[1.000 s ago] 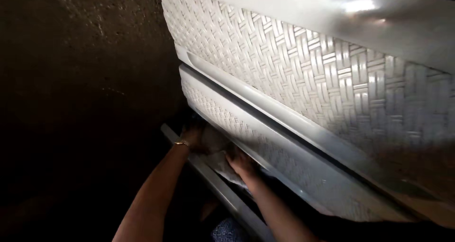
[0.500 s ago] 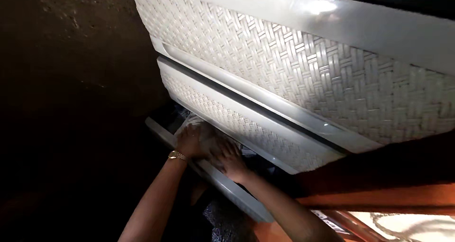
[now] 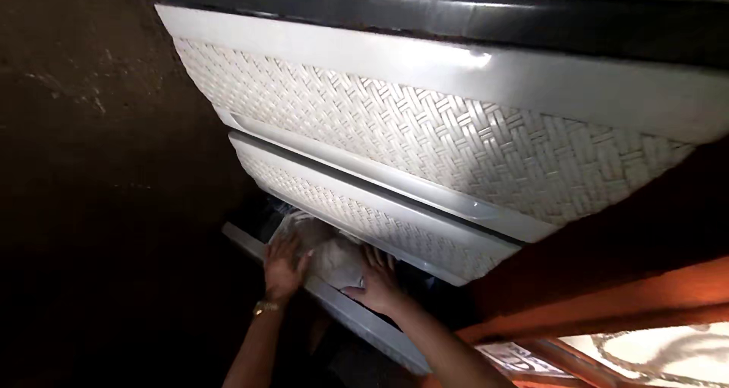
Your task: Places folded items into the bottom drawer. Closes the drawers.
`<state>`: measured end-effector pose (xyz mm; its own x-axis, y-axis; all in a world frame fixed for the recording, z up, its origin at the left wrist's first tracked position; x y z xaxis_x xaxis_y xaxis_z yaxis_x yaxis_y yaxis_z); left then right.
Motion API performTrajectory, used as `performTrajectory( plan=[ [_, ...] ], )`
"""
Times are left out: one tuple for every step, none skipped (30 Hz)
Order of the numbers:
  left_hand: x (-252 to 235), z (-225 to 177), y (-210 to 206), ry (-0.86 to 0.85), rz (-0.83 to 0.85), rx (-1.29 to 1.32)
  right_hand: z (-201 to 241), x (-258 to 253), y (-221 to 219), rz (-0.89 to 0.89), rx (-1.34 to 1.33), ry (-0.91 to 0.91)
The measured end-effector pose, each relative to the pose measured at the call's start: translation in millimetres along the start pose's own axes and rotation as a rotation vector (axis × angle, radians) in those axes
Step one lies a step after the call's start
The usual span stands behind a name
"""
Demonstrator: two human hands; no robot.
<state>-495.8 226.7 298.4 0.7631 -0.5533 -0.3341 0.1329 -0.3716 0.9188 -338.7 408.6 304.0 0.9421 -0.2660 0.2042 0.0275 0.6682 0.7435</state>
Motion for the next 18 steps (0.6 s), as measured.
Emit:
performTrajectory(
  plan=[
    [13.6,6.0,-2.9,-0.014,-0.123,0.027,-3.1,-0.1,0.1,-0.006,-0.004,-0.018],
    [25.4,9.3,-5.7,-0.019,-0.2,0.051,-5.4,-2.7,-0.2,0.006,-0.001,-0.033],
    [33.5,10.2,-8.0,-0.019,-0.234,0.067,-6.5,-7.1,-0.6,0.024,0.0,-0.042],
    [37.2,9.6,-8.5,-0.016,-0.238,0.07,-6.8,-11.4,-1.3,0.04,0.001,-0.05],
    [37.3,7.3,-7.1,-0.01,-0.227,0.048,-6.6,-14.0,-2.0,0.046,0.012,-0.059],
    [34.8,2.8,-4.0,-0.003,-0.199,0.006,-5.7,-14.6,-2.3,0.056,0.033,-0.073],
    [30.6,-2.1,-0.5,0.003,-0.14,-0.041,-4.2,-13.8,-2.2,0.07,0.059,-0.089],
    [24.1,-6.7,3.6,0.011,-0.04,-0.08,-2.9,-13.0,-1.2,0.081,0.08,-0.098],
    [16.5,-9.8,9.0,0.028,0.104,-0.116,-1.4,-13.0,0.4,0.097,0.084,-0.098],
    [8.9,-11.4,14.6,0.045,0.249,-0.162,-1.0,-12.8,2.1,0.106,0.066,-0.087],
    [2.6,-13.6,18.3,0.054,0.375,-0.21,-2.5,-11.2,5.0,0.11,0.033,-0.064],
    [0.1,-15.5,19.3,0.052,0.447,-0.233,-3.2,-5.5,8.4,0.123,0.002,-0.039],
    [0.8,-16.5,19.4,0.042,0.461,-0.236,-1.0,3.8,9.5,0.147,-0.026,-0.019],
    [3.1,-17.3,18.7,0.027,0.439,-0.225,5.4,16.5,9.5,0.169,-0.064,-0.004],
    [8.2,-18.9,15.4,0.003,0.379,-0.198,13.2,31.5,7.4,0.186,-0.088,0.011],
    [14.8,-20.4,10.7,-0.031,0.289,-0.157,20.9,46.4,2.9,0.199,-0.079,0.025],
    [19.7,-20.7,6.8,-0.075,0.183,-0.13,28.6,58.1,-2.9,0.21,-0.045,0.038],
    [22.4,-20.5,4.4,-0.117,0.092,-0.117,34.2,65.3,-9.9,0.216,-0.005,0.046]
  ],
)
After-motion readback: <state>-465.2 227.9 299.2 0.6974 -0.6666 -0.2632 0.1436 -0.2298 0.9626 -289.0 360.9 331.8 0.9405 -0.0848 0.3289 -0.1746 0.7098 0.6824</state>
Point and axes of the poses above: each hand's wrist, its own x-axis away from the middle knuckle, its own y-axis out of the back of the hand, z = x × y, the point moved 5 cm from there along -x, towards the middle knuckle, and after that the axes turned 15 degrees about -x, right-handed, at the moved point
